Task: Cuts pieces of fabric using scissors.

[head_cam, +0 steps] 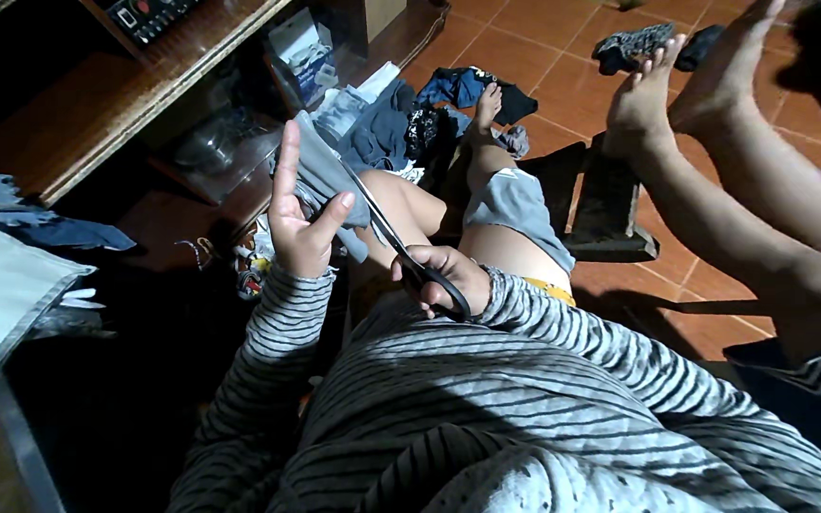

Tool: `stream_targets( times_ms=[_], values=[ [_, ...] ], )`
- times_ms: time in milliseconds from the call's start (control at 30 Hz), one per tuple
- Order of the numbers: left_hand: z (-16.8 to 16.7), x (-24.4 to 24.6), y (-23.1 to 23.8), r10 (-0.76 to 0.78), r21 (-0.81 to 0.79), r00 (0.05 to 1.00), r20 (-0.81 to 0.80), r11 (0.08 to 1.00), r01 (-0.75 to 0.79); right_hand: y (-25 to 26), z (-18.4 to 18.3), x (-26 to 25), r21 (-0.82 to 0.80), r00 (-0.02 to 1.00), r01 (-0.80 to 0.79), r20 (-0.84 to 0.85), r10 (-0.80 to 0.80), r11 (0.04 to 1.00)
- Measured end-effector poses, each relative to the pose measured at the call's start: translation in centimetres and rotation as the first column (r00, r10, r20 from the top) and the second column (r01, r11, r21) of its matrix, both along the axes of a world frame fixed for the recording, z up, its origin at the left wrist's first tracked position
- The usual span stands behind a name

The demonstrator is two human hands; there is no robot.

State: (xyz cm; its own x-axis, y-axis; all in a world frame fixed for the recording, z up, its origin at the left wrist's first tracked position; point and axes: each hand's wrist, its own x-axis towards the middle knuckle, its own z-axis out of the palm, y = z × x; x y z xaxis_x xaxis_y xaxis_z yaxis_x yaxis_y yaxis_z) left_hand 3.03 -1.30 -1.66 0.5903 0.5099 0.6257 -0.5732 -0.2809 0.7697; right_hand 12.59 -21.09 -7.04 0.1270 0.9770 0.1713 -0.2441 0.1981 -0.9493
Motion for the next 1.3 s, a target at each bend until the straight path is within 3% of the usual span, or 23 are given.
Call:
stream_targets(
  times_ms=[400,967,1300],
  values=[
    [-0.6,-0.3,-1.2,-0.164,0.053,0.983,-0.077,0.984,0.168,0.2,-0.3,0.4,0.093,0.999,-0.015,-0.037,0.019,0.996],
    [-1.0,-0.4,-2.3,-0.162,0.150,0.980,-0.114,0.973,0.178,0.3,-0.1,0.2,0.136,0.996,0.057,-0.081,-0.046,0.989],
    [-1.3,-0.3,-2.5,-0.133,0.167,0.984,-0.116,0.974,0.152,0.1,0.1,0.1,0.068,0.991,0.094,-0.100,-0.087,0.993]
  ],
)
